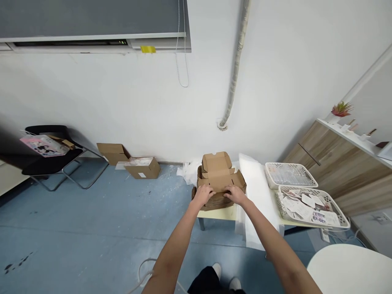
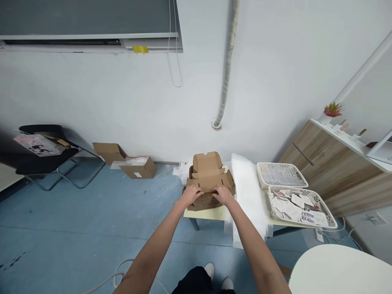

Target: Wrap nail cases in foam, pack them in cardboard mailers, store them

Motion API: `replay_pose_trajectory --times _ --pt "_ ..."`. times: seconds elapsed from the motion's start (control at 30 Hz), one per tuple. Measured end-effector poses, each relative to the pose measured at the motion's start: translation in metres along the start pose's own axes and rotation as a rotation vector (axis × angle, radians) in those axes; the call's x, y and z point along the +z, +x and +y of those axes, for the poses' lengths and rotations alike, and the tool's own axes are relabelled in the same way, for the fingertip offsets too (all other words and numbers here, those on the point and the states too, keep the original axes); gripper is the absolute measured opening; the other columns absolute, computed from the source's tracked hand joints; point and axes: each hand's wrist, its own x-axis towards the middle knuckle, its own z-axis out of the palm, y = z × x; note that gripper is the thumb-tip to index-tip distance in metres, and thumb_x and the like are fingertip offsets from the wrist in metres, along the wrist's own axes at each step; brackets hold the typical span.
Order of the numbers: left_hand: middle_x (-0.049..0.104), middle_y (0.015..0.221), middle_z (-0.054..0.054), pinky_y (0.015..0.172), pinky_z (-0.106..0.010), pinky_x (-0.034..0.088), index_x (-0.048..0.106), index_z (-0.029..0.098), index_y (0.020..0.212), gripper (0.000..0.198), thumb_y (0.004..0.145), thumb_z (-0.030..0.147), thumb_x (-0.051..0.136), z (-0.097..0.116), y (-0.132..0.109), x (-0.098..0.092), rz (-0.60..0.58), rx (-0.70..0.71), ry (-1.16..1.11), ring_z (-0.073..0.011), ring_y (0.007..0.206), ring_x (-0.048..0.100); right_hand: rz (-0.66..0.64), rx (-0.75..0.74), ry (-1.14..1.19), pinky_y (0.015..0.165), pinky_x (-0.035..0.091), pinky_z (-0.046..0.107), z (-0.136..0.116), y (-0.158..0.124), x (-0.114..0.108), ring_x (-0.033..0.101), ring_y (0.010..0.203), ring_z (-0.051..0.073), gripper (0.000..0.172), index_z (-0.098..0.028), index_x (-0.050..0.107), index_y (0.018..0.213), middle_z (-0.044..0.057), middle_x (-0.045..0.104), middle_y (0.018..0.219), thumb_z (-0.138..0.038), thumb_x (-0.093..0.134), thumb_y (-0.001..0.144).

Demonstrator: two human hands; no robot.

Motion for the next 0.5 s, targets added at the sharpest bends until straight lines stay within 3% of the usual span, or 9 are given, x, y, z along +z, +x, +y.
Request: replay_pose_trajectory --times 0.07,0.2,0.27,0.37,0.43,0.5 --pt "0.067 0.082 -0.002 0.100 -0.045 0.040 0.068 0.023 0.078 0.025 0.095 0.030 0.051 0.003 -0.001 0.002 0.059 0.017 -0.004 -0.0211 0.092 0.061 0.003 0.025 -0.126 0.088 0.045 0.034 -0.002 0.005 -0.004 0.060 0.104 0.024 0.021 -0.019 0.066 0.103 0.009 0.068 0.107 -0.018 0.058 0.083" --pt "0.067 0.097 -0.004 0.117 -0.060 0.012 0.067 0.024 0.088 0.022 0.095 0.026 0.046 0.017 -0.014 0.014 0.303 -0.022 0.014 -0.0240 0.118 0.053 0.001 0.006 -0.285 0.088 0.043 0.034 -0.008 0.013 -0.010 0.058 0.105 0.024 0.017 -0.017 0.061 0.097 0.012 0.065 0.107 -0.011 0.056 0.082" --pt "0.061 0.122 -0.010 0.117 -0.062 0.010 0.064 0.023 0.108 0.021 0.094 0.023 0.048 0.026 -0.022 0.021 0.387 -0.090 0.034 -0.0274 0.132 0.042 -0.032 -0.039 -0.304 0.086 0.043 0.032 -0.011 0.015 -0.013 0.060 0.100 0.023 0.016 -0.017 0.060 0.096 0.011 0.066 0.103 -0.010 0.052 0.084" --pt "0.031 0.153 -0.019 0.114 -0.066 0.013 0.038 0.018 0.142 0.055 0.090 0.026 0.054 0.036 -0.030 0.026 0.477 -0.229 0.080 -0.0341 0.145 0.019 -0.035 -0.069 -0.334 0.079 0.044 0.030 -0.014 0.016 -0.020 0.062 0.090 0.022 0.020 -0.017 0.057 0.102 0.010 0.069 0.095 -0.010 0.045 0.089" --pt "0.017 0.158 -0.021 0.112 -0.068 0.012 0.023 0.017 0.150 0.071 0.089 0.029 0.057 0.039 -0.031 0.025 0.506 -0.275 0.105 -0.0364 0.147 0.008 0.004 -0.078 -0.365 0.079 0.044 0.030 -0.017 0.015 -0.027 0.063 0.087 0.022 0.022 -0.016 0.056 0.106 0.010 0.069 0.088 -0.009 0.041 0.091" --pt "0.011 0.159 -0.022 0.112 -0.069 0.011 0.018 0.017 0.152 0.075 0.089 0.030 0.057 0.039 -0.031 0.021 0.517 -0.260 0.112 -0.0373 0.147 0.004 0.043 -0.116 -0.378 0.083 0.045 0.031 -0.020 0.014 -0.036 0.064 0.087 0.022 0.025 -0.015 0.057 0.107 0.010 0.070 0.085 -0.008 0.040 0.092"
